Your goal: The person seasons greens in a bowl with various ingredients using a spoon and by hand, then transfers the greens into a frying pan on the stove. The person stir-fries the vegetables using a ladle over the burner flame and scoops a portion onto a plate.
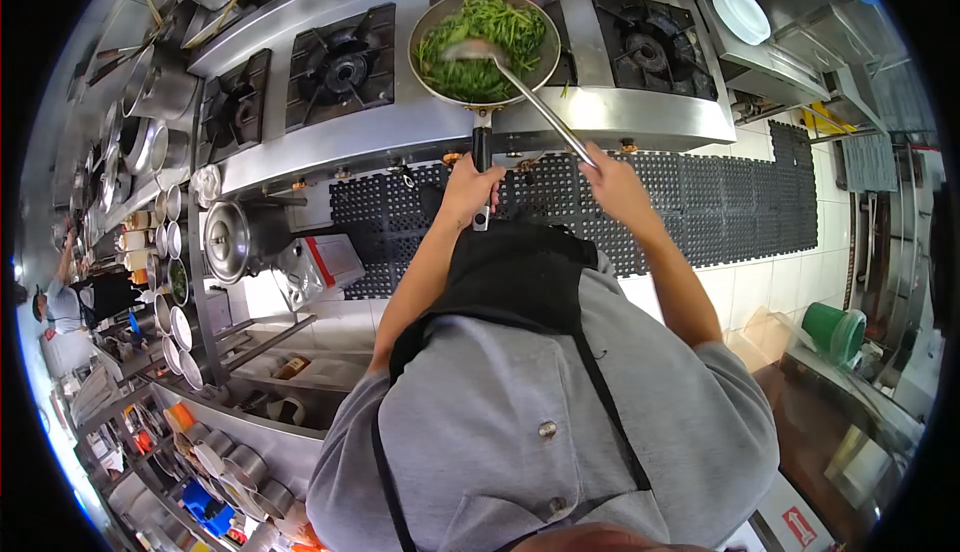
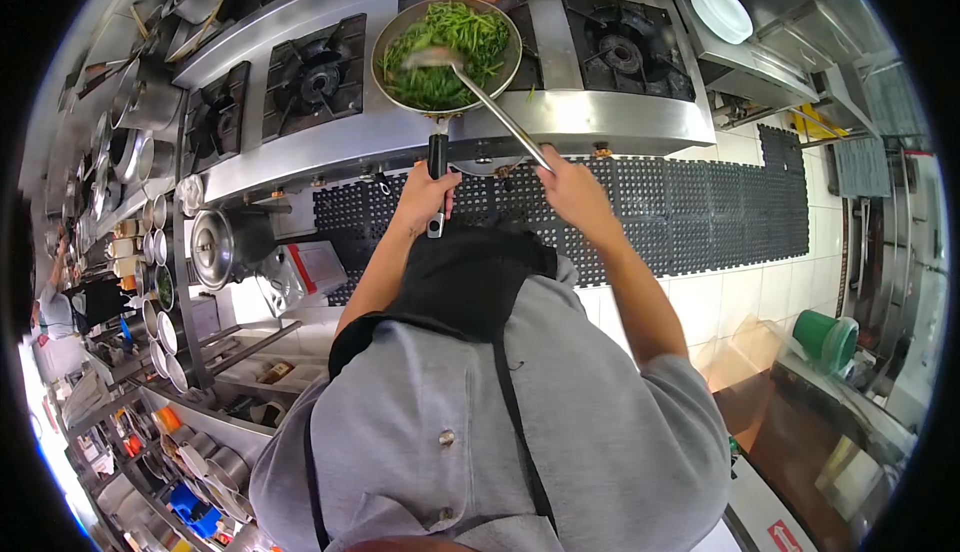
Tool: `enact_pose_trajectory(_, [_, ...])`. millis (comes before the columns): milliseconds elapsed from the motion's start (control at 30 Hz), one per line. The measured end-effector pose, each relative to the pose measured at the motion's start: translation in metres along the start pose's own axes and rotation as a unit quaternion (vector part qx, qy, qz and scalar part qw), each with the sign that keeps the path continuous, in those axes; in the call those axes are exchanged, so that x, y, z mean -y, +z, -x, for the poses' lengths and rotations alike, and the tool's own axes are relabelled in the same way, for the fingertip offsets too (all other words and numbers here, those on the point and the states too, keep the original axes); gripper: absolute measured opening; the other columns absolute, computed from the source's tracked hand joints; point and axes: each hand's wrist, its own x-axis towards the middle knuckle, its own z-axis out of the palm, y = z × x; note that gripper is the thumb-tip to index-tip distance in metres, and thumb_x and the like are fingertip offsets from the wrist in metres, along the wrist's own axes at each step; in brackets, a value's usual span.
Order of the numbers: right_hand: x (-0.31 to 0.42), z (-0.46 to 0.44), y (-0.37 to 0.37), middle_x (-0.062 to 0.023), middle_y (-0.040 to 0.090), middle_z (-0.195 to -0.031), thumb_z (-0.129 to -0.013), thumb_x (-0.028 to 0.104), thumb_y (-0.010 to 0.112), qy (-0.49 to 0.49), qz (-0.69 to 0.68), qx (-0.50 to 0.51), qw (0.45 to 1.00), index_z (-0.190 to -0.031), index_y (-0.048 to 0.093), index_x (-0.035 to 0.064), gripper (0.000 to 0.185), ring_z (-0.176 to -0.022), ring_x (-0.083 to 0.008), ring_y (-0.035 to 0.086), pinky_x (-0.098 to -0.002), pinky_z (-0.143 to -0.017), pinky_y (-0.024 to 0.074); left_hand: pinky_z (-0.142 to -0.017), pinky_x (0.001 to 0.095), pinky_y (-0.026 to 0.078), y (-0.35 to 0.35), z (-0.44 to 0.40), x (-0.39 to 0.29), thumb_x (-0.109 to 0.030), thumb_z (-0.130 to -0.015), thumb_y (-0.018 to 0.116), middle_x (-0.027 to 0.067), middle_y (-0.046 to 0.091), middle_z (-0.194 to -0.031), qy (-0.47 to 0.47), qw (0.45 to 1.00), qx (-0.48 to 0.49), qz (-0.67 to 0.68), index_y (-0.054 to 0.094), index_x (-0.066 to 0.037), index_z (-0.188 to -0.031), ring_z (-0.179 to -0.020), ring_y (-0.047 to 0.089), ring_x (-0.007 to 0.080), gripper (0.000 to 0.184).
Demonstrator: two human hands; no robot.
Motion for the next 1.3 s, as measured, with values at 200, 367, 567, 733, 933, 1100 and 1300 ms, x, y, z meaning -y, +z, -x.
enact_pose_trajectory(200, [-0.007,-0.009,-0.021,-0.0264,0.068,-0.087,-0.097,0.025,0.059,0.046,0.054,-0.003,0.997,-0.125,0.057,0.0093,0.032,-0.084,-0.0490,0.064,-0.0573,-0.073,0.0490,-0.042,0.0297,0.047,-0.001,-0.003,0.005,-0.008,-0.088,0.066,0.0021,0.054,-0.064,0.002,1.000,0.007,0.004,0.051,-0.004,-0.090,-0.048,0.053,0.0116,0.015])
enact_pose_trajectory(367, [-0.017,0.002,-0.024,-0.0264,0.066,-0.085,-0.097,0.024,0.060,-0.021,-0.053,0.029,0.998,-0.126,0.058,0.0076,0.033,-0.081,-0.0472,0.065,-0.0527,-0.071,0.0500,-0.042,0.0298,0.047,0.001,0.004,-0.008,-0.010,-0.089,0.066,0.0022,0.054,-0.064,-0.032,0.999,-0.015,-0.008,0.051,-0.004,-0.091,-0.048,0.053,0.0121,0.016])
enact_pose_trajectory(567, [0.009,-0.037,-0.022,-0.0265,0.066,-0.085,-0.097,0.025,0.058,0.107,-0.011,-0.027,0.994,-0.116,0.059,0.0045,0.028,-0.087,-0.0471,0.064,-0.0510,-0.075,0.0498,-0.040,0.0299,0.045,0.002,0.002,-0.005,-0.010,-0.089,0.065,0.0024,0.054,-0.062,-0.024,0.999,-0.023,-0.003,0.051,-0.006,-0.087,-0.046,0.053,0.0127,0.015])
enact_pose_trajectory(733, [0.002,-0.018,-0.017,-0.0268,0.066,-0.088,-0.096,0.026,0.059,0.052,-0.043,0.035,0.997,-0.109,0.061,0.0035,0.026,-0.088,-0.0480,0.063,-0.0506,-0.075,0.0499,-0.040,0.0299,0.045,0.001,-0.001,-0.006,-0.011,-0.090,0.066,0.0018,0.053,-0.063,-0.029,0.999,-0.024,0.000,0.051,-0.006,-0.089,-0.046,0.053,0.0124,0.015])
enact_pose_trajectory(933, [-0.001,-0.044,0.000,-0.0247,0.067,-0.087,-0.096,0.026,0.060,0.088,-0.023,-0.005,0.996,-0.121,0.062,0.0050,0.033,-0.086,-0.0455,0.065,-0.0465,-0.073,0.0506,-0.041,0.0298,0.045,0.008,0.001,-0.004,-0.010,-0.089,0.066,0.0014,0.053,-0.064,-0.025,0.999,-0.017,0.022,0.049,-0.007,-0.091,-0.046,0.052,0.0124,0.018])
enact_pose_trajectory(1100, [-0.013,-0.024,-0.024,-0.0246,0.066,-0.091,-0.096,0.024,0.059,0.008,-0.064,0.021,0.998,-0.130,0.058,0.0078,0.038,-0.085,-0.0450,0.065,-0.0476,-0.073,0.0498,-0.041,0.0310,0.046,0.011,0.004,-0.014,-0.009,-0.088,0.064,0.0034,0.055,-0.063,-0.045,0.998,-0.023,0.023,0.048,-0.003,-0.095,-0.047,0.053,0.0128,0.018])
enact_pose_trajectory(1300, [0.000,-0.081,0.010,-0.0288,0.067,-0.090,-0.097,0.025,0.058,0.084,-0.011,-0.022,0.996,-0.135,0.057,0.0119,0.040,-0.087,-0.0487,0.064,-0.0505,-0.077,0.0518,-0.041,0.0308,0.046,0.010,0.003,-0.002,-0.008,-0.088,0.064,0.0033,0.054,-0.064,-0.038,0.999,-0.020,0.019,0.049,-0.003,-0.097,-0.048,0.054,0.0136,0.018])
